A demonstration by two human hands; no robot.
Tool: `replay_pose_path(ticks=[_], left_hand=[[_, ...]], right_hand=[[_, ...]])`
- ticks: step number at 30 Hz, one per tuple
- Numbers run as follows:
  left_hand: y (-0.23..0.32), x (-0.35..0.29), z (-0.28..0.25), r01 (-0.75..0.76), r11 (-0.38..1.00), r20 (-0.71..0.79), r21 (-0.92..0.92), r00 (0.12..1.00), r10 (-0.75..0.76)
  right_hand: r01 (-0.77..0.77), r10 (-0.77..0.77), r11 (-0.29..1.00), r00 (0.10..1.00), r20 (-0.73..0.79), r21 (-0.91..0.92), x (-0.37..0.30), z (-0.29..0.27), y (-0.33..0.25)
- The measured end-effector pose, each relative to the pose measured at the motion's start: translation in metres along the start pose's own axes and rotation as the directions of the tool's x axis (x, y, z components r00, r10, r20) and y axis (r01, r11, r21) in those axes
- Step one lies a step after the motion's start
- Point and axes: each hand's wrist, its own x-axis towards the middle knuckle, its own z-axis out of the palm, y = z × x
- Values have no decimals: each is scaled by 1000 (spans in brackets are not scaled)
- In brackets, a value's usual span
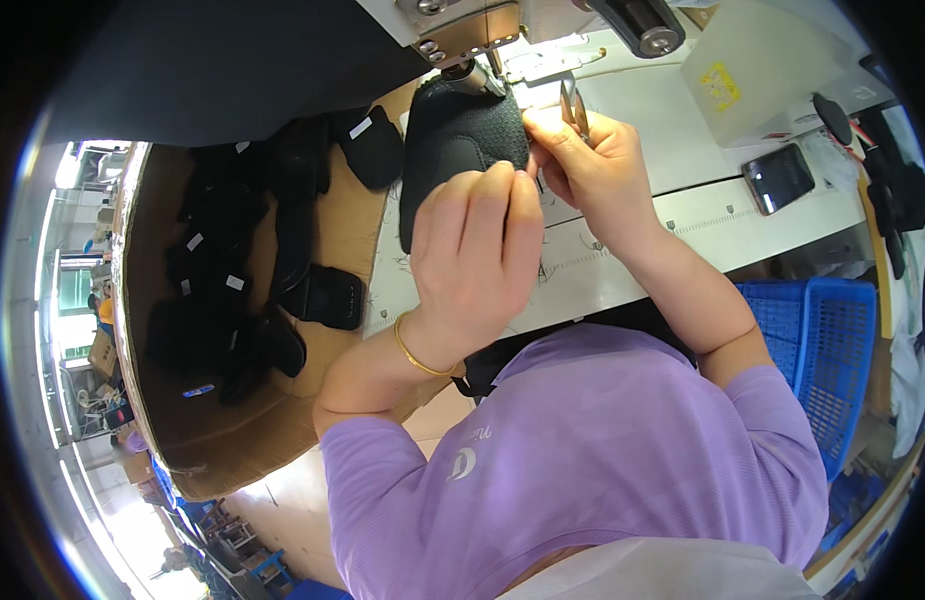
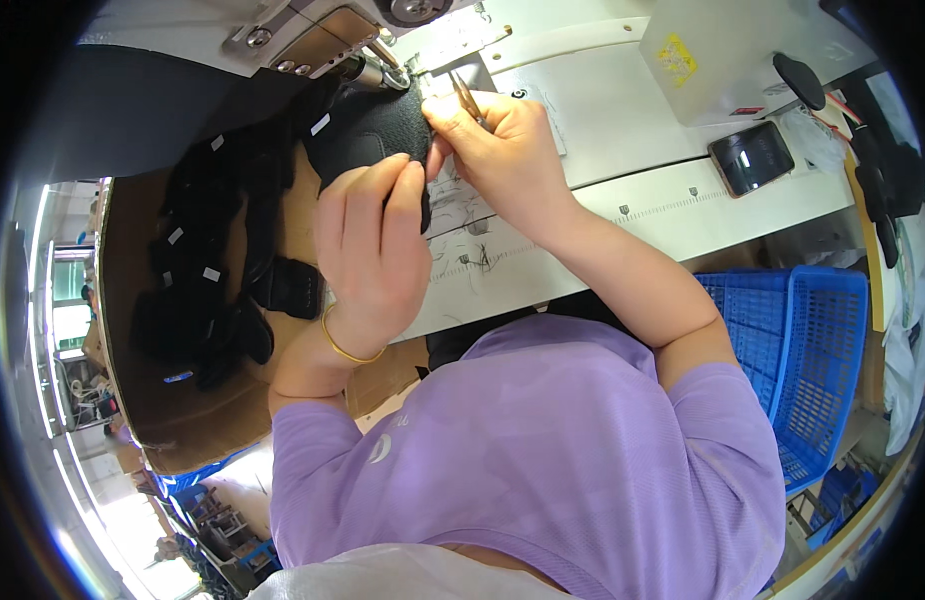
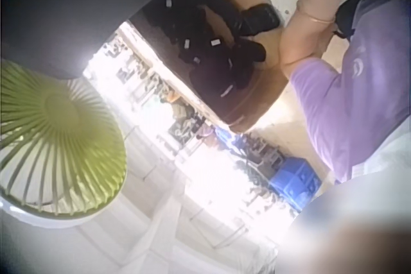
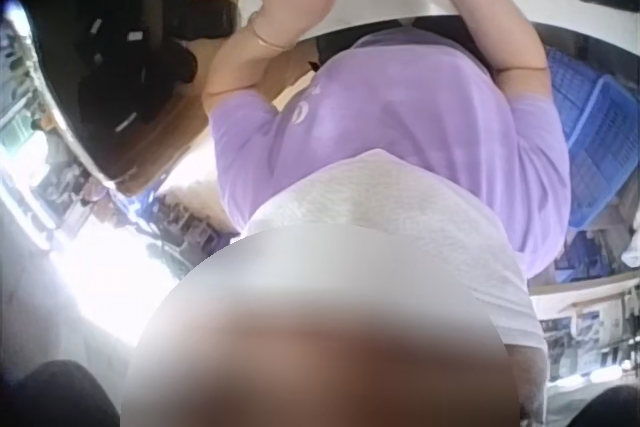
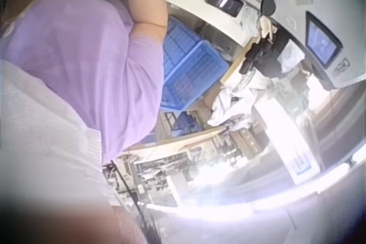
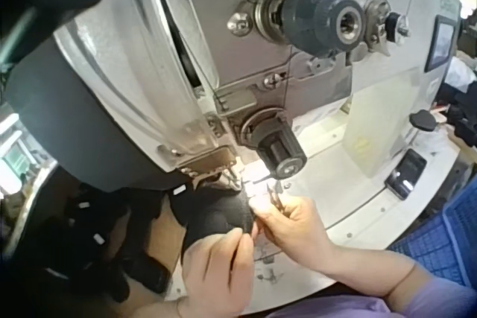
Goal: Sewing and trimming the edges of shoe upper components using an industrial sewing machine.
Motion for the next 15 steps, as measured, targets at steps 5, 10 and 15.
replay_pose_path(ticks=[5,10,15], left_hand=[[0,0,1,-32,996,-28,-84,999,30],[1,3,5,-37,997,-59,-72,998,33],[-1,8,13,-7,1000,-55,-30,998,5]], right_hand=[[-8,8,1000,1000,6,-9,0,-2,2],[10,-10,1000,1000,-19,-25,-1,-2,3],[15,-15,1000,1000,-3,-27,0,-2,2]])
